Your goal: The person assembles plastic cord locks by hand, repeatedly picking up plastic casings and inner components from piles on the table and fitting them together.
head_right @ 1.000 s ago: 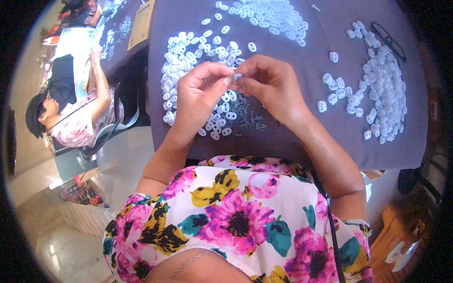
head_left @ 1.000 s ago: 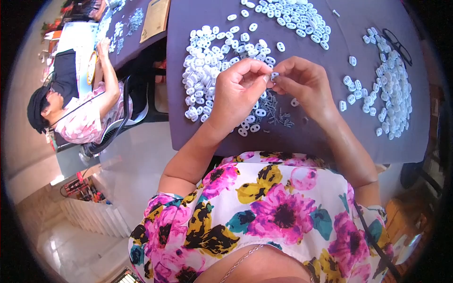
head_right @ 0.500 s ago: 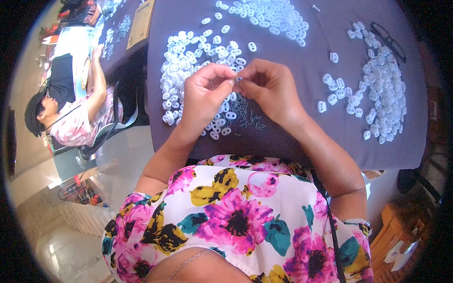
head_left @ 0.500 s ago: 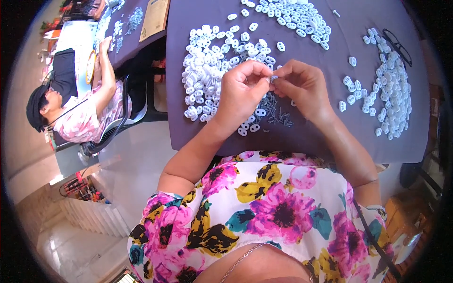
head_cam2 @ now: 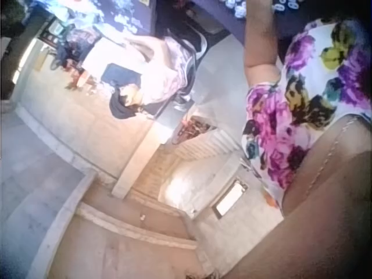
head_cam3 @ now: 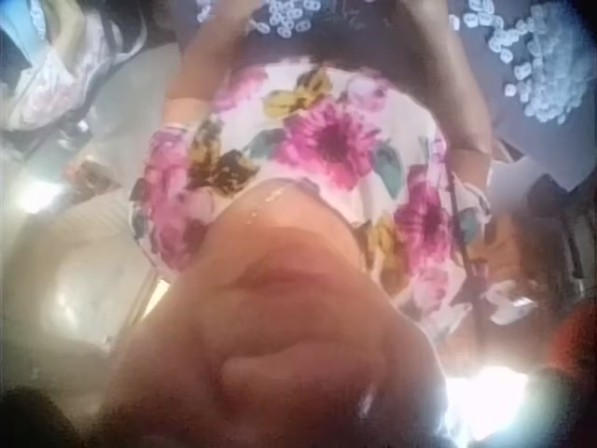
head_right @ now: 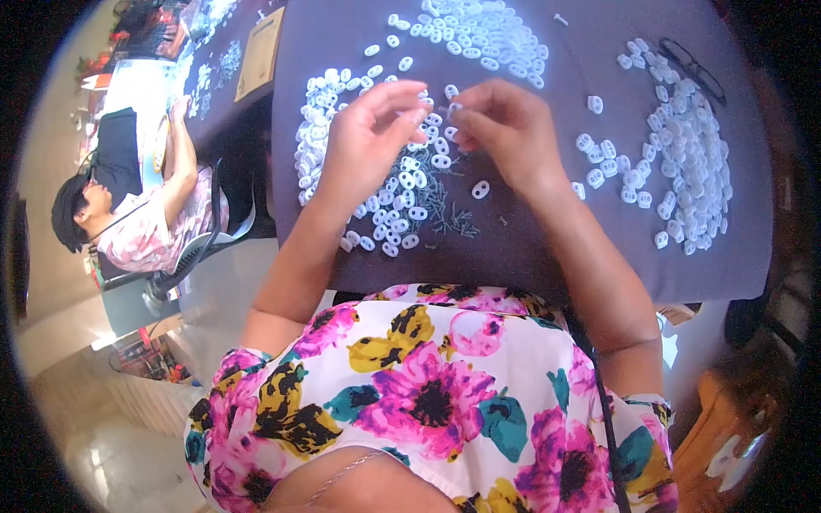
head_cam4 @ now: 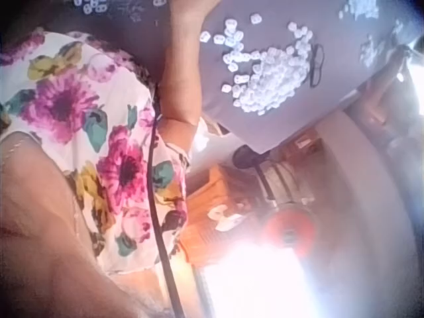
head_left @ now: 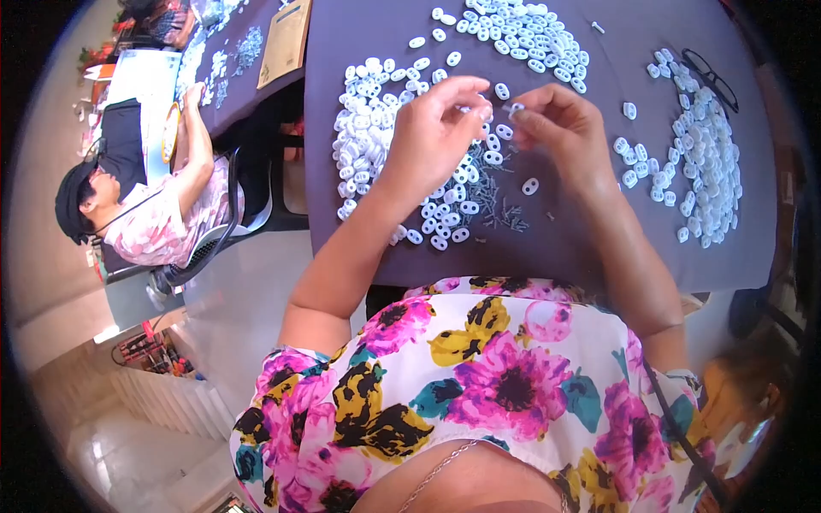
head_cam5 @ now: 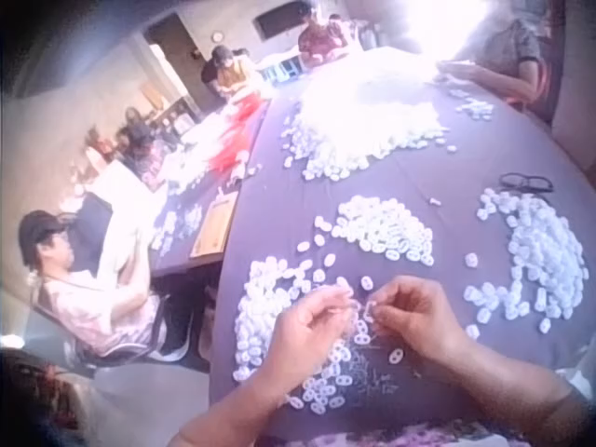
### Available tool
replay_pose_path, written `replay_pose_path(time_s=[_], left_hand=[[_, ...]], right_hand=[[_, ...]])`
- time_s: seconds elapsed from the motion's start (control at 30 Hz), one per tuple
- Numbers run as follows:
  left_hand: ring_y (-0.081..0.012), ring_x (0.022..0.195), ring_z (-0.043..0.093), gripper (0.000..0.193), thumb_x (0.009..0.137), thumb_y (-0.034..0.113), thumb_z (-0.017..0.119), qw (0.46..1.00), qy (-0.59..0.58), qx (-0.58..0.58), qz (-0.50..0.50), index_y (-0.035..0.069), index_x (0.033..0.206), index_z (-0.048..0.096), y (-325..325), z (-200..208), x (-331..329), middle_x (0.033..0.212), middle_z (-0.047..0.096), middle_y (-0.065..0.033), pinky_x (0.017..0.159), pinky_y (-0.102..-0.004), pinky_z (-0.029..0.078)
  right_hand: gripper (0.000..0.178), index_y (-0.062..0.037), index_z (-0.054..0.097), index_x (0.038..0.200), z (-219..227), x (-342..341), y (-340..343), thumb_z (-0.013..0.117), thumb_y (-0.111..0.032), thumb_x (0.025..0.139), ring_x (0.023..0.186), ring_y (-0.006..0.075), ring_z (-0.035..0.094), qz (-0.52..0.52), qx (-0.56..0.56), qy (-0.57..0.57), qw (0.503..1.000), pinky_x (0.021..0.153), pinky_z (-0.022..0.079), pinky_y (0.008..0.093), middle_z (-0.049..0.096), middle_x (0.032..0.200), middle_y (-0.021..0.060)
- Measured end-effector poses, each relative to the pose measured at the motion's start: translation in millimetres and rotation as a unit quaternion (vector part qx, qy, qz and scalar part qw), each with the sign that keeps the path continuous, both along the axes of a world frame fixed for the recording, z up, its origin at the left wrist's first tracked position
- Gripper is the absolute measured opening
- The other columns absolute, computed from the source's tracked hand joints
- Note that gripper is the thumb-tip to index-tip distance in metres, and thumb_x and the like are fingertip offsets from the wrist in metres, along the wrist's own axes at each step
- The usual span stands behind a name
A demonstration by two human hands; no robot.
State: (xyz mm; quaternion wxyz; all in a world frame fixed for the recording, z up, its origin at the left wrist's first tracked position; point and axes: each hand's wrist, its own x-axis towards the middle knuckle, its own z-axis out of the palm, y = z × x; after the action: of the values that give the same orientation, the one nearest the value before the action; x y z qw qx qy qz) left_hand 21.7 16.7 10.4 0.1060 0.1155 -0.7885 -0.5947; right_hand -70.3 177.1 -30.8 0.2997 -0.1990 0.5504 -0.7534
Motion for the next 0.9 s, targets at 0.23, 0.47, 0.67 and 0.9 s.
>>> replay_pose_path(time_s=[0.23,0.47,0.67,0.9], left_hand=[[-0.0302,0.086,0.063,0.022,0.083,0.015,0.065,0.865,0.007,-0.477,-0.152,0.004,0.102,0.064,-17,-7,-58,0.091,0.063,-0.0123,0.075,-0.0392,0.050],[-0.0249,0.075,0.063,0.015,0.081,0.011,0.067,0.878,-0.035,-0.452,-0.154,0.004,0.093,0.062,-18,1,-60,0.084,0.062,-0.0095,0.068,-0.0356,0.050],[-0.0059,0.065,0.056,0.030,0.084,0.004,0.065,0.993,-0.046,0.065,-0.086,0.002,0.114,0.062,-10,4,-26,0.079,0.063,-0.0020,0.061,-0.0194,0.047],[-0.0123,0.070,0.066,0.027,0.084,0.001,0.066,0.969,-0.015,0.241,-0.052,-0.001,0.110,0.064,-8,4,4,0.083,0.064,-0.0039,0.064,-0.0230,0.054]], right_hand=[[0.010,0.0001,0.064,0.093,-1,-20,7,0.066,-0.005,0.085,0.068,0.0124,0.062,-0.092,-0.032,-0.020,0.995,0.061,0.051,0.0246,0.064,0.078,0.0054],[0.008,-0.0004,0.064,0.094,4,-18,5,0.064,-0.005,0.086,0.069,0.0120,0.062,-0.077,-0.009,-0.011,0.997,0.062,0.051,0.0241,0.065,0.080,0.0048],[0.011,-0.0005,0.062,0.098,11,-11,5,0.062,-0.005,0.088,0.074,0.0128,0.064,-0.044,-0.068,-0.035,0.996,0.066,0.052,0.0250,0.065,0.084,0.0062],[0.013,0.0014,0.062,0.100,12,-6,4,0.061,-0.004,0.089,0.076,0.0128,0.064,0.015,-0.076,-0.026,0.997,0.067,0.051,0.0252,0.066,0.085,0.0068]])
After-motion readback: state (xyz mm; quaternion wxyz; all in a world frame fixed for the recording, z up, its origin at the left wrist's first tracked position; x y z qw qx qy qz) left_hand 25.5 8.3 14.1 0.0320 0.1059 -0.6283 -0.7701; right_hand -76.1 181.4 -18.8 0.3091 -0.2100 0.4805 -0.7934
